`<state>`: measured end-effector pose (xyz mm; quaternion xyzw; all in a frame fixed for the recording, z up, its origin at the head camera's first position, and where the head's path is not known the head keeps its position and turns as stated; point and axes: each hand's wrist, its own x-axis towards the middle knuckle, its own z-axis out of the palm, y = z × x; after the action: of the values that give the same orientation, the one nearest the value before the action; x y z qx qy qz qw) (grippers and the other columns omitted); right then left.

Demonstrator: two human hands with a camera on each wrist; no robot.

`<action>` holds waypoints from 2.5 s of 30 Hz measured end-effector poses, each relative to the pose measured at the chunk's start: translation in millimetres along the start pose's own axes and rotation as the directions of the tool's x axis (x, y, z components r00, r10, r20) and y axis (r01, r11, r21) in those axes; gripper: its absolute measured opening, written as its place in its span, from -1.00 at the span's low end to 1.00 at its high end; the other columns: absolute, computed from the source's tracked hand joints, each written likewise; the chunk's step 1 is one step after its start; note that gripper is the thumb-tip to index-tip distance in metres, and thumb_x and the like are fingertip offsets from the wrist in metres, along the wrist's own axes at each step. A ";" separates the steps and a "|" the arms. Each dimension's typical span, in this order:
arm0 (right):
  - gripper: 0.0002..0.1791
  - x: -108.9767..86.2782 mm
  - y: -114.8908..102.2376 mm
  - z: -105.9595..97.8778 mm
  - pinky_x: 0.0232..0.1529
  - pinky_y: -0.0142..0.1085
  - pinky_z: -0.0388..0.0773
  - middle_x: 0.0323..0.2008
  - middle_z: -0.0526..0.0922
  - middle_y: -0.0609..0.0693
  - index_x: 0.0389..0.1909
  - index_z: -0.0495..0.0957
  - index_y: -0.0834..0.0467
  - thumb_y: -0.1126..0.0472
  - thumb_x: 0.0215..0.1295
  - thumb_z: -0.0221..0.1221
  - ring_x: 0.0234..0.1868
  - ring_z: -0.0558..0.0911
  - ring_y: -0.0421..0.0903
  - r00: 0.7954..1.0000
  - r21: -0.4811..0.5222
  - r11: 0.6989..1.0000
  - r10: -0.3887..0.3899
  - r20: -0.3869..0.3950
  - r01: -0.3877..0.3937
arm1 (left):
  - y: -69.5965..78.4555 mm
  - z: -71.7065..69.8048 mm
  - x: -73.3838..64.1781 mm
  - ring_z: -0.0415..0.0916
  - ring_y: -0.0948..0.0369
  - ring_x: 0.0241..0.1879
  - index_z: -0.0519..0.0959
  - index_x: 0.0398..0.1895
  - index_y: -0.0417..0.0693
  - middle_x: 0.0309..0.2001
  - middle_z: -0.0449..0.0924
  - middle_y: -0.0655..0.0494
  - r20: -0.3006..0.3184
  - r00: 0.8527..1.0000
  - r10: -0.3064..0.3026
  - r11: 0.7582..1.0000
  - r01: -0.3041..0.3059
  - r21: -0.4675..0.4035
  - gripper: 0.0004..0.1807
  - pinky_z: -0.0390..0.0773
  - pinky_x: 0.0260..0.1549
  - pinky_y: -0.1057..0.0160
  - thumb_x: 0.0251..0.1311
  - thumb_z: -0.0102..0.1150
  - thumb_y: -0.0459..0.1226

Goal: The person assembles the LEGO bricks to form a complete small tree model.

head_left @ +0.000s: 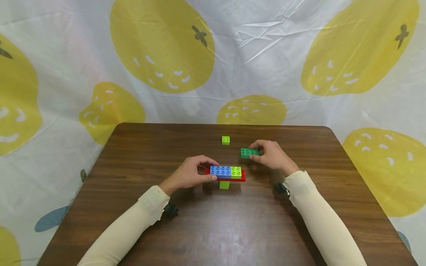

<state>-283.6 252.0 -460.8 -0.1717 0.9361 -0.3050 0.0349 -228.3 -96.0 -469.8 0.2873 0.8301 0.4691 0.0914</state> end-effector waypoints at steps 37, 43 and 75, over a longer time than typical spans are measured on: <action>-0.65 -45.4 -93.5 3.1 -0.09 -0.10 0.69 -0.14 0.73 -0.17 0.05 0.71 0.01 0.14 0.27 0.50 -0.23 0.61 -0.05 0.951 0.044 0.951 -0.304 -0.045 0.306 | -0.9 -2.8 0.7 0.65 0.14 -0.01 0.70 0.16 0.01 0.07 0.72 0.08 0.014 0.999 0.039 0.999 -0.038 -0.034 -0.53 0.74 0.07 0.03 0.20 0.56 -0.11; -0.64 -47.1 -99.8 12.0 -0.09 -0.04 0.71 -0.10 0.73 -0.17 0.07 0.69 0.02 0.12 0.29 0.49 -0.21 0.63 0.02 0.941 0.049 0.940 -0.337 -0.028 0.338 | -0.4 -1.8 0.8 0.66 0.15 -0.01 0.69 0.17 -0.02 0.06 0.73 0.06 0.015 0.999 0.037 0.999 -0.037 -0.031 -0.53 0.74 0.04 0.12 0.21 0.55 -0.13; -0.65 -43.7 -102.4 28.4 -0.40 -0.36 0.55 -0.19 0.70 -0.15 0.07 0.76 0.08 0.10 0.30 0.48 -0.41 0.58 -0.03 0.912 0.022 0.912 -0.409 -0.043 0.410 | 0.4 -2.4 0.3 0.66 0.14 0.02 0.68 0.18 -0.03 0.05 0.72 0.08 0.008 1.000 0.027 1.000 -0.027 -0.012 -0.51 0.71 0.13 0.03 0.20 0.56 -0.14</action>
<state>-207.0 173.8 -425.9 -0.3576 0.8752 -0.3229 -0.0444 -229.4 -97.3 -468.2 0.2998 0.8231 0.4739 0.0903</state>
